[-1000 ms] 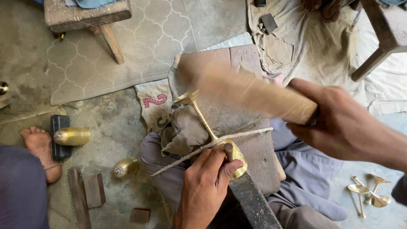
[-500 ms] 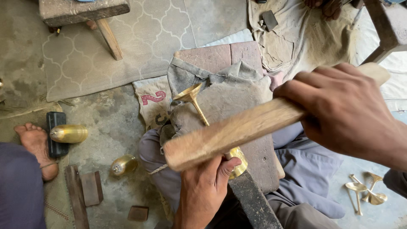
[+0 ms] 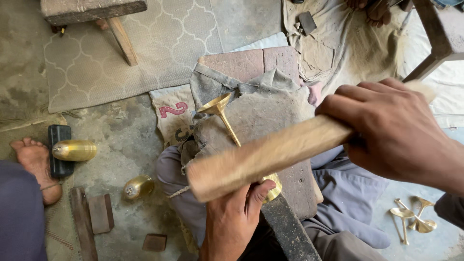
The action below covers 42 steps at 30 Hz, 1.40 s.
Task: The person holds a brass lamp base on a wooden block and repeatedly strikes it with a wooden mallet to shape the metal. The person rotates the object occasionally to work on different areas.
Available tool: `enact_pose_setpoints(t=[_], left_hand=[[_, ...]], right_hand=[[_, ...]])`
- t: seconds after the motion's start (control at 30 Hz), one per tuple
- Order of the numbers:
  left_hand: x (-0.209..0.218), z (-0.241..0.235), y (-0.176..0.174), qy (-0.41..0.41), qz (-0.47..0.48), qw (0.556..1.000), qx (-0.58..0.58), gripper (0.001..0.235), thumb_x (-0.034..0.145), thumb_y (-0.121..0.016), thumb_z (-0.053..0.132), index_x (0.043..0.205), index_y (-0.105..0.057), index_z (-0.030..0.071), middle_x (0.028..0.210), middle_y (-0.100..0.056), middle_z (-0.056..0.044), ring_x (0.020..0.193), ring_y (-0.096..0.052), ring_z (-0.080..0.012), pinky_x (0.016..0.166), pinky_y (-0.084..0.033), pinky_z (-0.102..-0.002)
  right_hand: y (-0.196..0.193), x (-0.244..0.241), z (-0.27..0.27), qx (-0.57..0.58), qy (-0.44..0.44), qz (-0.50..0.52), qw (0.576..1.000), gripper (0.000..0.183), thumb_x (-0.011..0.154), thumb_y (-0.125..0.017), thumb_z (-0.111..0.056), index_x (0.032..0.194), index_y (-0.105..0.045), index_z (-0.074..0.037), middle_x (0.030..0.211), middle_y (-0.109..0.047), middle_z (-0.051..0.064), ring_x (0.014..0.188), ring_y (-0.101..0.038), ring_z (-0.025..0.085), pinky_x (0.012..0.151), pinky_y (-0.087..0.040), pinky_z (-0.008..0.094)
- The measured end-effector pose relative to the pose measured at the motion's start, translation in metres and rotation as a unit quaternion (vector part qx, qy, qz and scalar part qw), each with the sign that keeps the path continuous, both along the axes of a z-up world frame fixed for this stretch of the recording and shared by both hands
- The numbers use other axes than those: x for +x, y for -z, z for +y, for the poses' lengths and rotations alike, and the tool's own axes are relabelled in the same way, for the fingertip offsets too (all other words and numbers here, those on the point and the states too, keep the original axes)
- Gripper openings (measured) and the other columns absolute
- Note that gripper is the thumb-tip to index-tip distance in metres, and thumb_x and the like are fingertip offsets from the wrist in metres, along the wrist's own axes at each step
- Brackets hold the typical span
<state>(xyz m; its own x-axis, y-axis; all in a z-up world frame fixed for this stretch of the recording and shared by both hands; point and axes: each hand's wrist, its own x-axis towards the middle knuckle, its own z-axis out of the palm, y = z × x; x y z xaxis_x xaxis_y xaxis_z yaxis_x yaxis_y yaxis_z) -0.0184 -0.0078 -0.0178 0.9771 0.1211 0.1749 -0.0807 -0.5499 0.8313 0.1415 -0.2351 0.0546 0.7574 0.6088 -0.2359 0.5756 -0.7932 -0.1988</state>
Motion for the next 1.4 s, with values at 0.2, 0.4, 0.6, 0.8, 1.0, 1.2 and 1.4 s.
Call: enact_pose_setpoints(t=[0.2,0.4,0.6,0.8,1.0,1.2,1.4], left_hand=[[0.0,0.003,0.0,0.022,0.055,0.998,-0.03,0.028,0.1,-0.069,0.036,0.101,-0.067,0.008,0.085,-0.07,-0.008,0.071,-0.072,-0.0233,0.06,-0.055,-0.038],[0.001,0.002,-0.005,-0.007,0.051,0.996,-0.069,0.03,0.1,-0.065,0.032,0.111,-0.066,0.004,0.086,-0.067,-0.01,0.072,-0.073,-0.0238,0.056,-0.054,-0.038],[0.001,-0.001,-0.002,-0.029,-0.022,0.999,0.017,0.028,0.101,-0.066,0.034,0.111,-0.066,0.008,0.092,-0.07,-0.008,0.079,-0.071,-0.0272,0.07,-0.055,-0.042],[0.0,0.001,0.002,-0.016,0.042,0.997,-0.064,0.036,0.099,-0.068,0.036,0.113,-0.069,0.003,0.09,-0.074,-0.009,0.081,-0.076,-0.0256,0.068,-0.058,-0.038],[-0.001,-0.001,0.0,-0.03,-0.04,0.999,0.001,0.028,0.101,-0.068,0.033,0.106,-0.07,0.005,0.091,-0.074,-0.009,0.083,-0.073,-0.0265,0.073,-0.056,-0.04],[0.001,0.002,-0.002,-0.025,0.028,0.996,-0.075,0.03,0.099,-0.069,0.03,0.103,-0.066,0.001,0.085,-0.07,-0.011,0.073,-0.073,-0.0248,0.061,-0.057,-0.037],[-0.003,-0.001,0.002,-0.041,0.058,0.993,-0.096,0.031,0.097,-0.071,0.032,0.101,-0.067,0.002,0.088,-0.073,-0.011,0.072,-0.077,-0.0203,0.058,-0.061,-0.033]], right_hand=[[-0.01,0.0,0.006,-0.044,-0.024,-0.05,0.998,0.037,0.074,-0.078,-0.01,0.11,-0.065,-0.012,0.08,-0.072,0.007,0.071,-0.071,0.025,0.073,-0.061,0.043],[-0.014,-0.004,0.004,0.05,0.11,0.072,0.99,0.054,0.077,-0.081,-0.031,0.12,-0.058,-0.008,0.084,-0.075,0.005,0.071,-0.07,0.019,0.072,-0.065,0.035],[-0.004,0.002,0.004,0.035,0.002,-0.055,0.998,0.041,0.071,-0.078,-0.012,0.11,-0.066,-0.009,0.085,-0.072,0.006,0.072,-0.07,0.019,0.075,-0.059,0.039],[-0.009,0.003,0.012,-0.044,0.007,-0.033,0.998,0.042,0.076,-0.077,-0.012,0.116,-0.068,-0.015,0.084,-0.072,0.002,0.072,-0.067,0.019,0.074,-0.056,0.04],[-0.017,0.001,0.015,-0.071,-0.038,-0.116,0.99,0.039,0.075,-0.081,-0.017,0.112,-0.069,-0.014,0.082,-0.073,0.003,0.068,-0.069,0.02,0.064,-0.057,0.037],[-0.015,-0.006,0.016,0.204,-0.024,0.053,0.977,0.039,0.083,-0.074,-0.02,0.115,-0.06,-0.004,0.091,-0.072,0.003,0.07,-0.073,0.014,0.062,-0.064,0.027],[-0.011,0.001,0.016,0.093,-0.041,-0.067,0.993,0.036,0.077,-0.072,-0.015,0.112,-0.065,-0.011,0.082,-0.07,0.003,0.065,-0.067,0.015,0.067,-0.058,0.034]])
